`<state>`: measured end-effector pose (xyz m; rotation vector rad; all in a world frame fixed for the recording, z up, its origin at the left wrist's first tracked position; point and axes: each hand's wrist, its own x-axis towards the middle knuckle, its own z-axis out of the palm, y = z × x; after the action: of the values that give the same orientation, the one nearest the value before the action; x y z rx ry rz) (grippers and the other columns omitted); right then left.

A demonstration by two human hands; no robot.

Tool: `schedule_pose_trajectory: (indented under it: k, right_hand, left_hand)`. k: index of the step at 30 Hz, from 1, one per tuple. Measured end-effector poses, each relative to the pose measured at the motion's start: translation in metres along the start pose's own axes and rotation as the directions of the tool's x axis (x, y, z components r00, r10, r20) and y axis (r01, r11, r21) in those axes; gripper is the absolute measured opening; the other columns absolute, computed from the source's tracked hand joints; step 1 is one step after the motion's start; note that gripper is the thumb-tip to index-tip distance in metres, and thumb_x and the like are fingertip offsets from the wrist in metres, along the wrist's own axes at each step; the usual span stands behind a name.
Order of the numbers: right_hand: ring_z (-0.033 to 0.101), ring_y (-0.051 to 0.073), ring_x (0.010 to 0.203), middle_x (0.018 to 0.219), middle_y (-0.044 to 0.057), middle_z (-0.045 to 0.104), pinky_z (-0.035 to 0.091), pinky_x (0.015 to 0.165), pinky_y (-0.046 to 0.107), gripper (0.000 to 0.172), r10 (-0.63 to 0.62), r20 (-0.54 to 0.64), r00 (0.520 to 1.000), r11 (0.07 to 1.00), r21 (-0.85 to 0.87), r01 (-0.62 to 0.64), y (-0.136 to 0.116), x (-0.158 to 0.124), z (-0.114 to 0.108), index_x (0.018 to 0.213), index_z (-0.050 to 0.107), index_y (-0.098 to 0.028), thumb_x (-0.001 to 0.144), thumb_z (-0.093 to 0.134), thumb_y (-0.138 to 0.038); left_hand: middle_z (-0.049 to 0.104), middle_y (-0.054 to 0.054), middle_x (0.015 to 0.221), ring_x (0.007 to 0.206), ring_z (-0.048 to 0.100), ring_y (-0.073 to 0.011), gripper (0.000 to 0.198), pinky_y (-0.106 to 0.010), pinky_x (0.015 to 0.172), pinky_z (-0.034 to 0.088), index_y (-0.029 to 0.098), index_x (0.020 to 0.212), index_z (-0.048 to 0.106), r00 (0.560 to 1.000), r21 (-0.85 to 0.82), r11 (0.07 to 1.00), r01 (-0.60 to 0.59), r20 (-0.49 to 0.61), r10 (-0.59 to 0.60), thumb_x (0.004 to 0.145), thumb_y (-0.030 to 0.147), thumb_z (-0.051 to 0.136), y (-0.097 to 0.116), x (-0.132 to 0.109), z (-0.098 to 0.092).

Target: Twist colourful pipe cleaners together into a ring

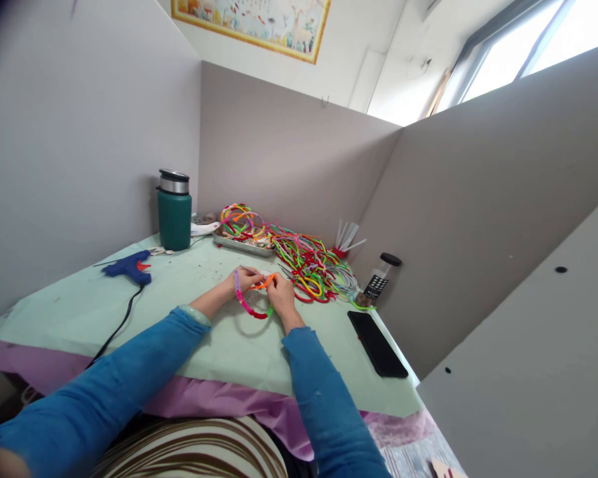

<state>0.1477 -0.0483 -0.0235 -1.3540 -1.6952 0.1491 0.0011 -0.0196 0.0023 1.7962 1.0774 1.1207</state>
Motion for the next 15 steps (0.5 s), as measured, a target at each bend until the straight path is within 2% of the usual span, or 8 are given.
schedule_pose_trajectory:
  k: [3, 8, 15]
  right_hand:
    - [0.040, 0.011, 0.053, 0.056, -0.003, 0.048, 0.027, 0.051, 0.022, 0.033, 0.000, -0.009, 1.000, 1.000, 0.005, 0.000, -0.002, 0.000, -0.002, 0.065, 0.051, -0.018, 0.084, 0.037, -0.041]
    - [0.039, 0.011, 0.052, 0.054, -0.003, 0.047, 0.026, 0.051, 0.022, 0.040, 0.023, 0.016, 1.000, 1.000, 0.005, -0.023, -0.003, 0.000, -0.003, 0.061, 0.050, -0.018, 0.085, 0.034, -0.046]
    - [0.040, 0.012, 0.052, 0.054, -0.002, 0.048, 0.028, 0.050, 0.022, 0.044, 0.067, 0.013, 0.998, 0.997, 0.039, -0.068, -0.004, 0.001, -0.003, 0.058, 0.048, -0.018, 0.085, 0.031, -0.049]
  left_hand:
    - [0.060, -0.002, 0.056, 0.052, 0.051, -0.0109, 0.020, -0.020, 0.048, 0.038, 0.010, 0.065, 0.066, 0.999, -0.055, 0.998, 0.037, 0.015, -0.036, 0.064, 0.029, 0.062, 0.002, -0.003, 0.002]
    - [0.053, 0.003, 0.046, 0.044, 0.045, -0.0074, 0.017, -0.018, 0.043, 0.035, 0.011, 0.067, 0.064, 0.982, -0.200, 0.962, 0.184, 0.080, -0.171, 0.059, 0.025, 0.069, 0.008, -0.009, 0.004]
    - [0.053, 0.003, 0.046, 0.042, 0.044, -0.0060, 0.016, -0.018, 0.043, 0.035, 0.012, 0.067, 0.062, 0.971, -0.269, 0.935, 0.231, 0.122, -0.204, 0.058, 0.021, 0.071, 0.009, -0.011, 0.005]
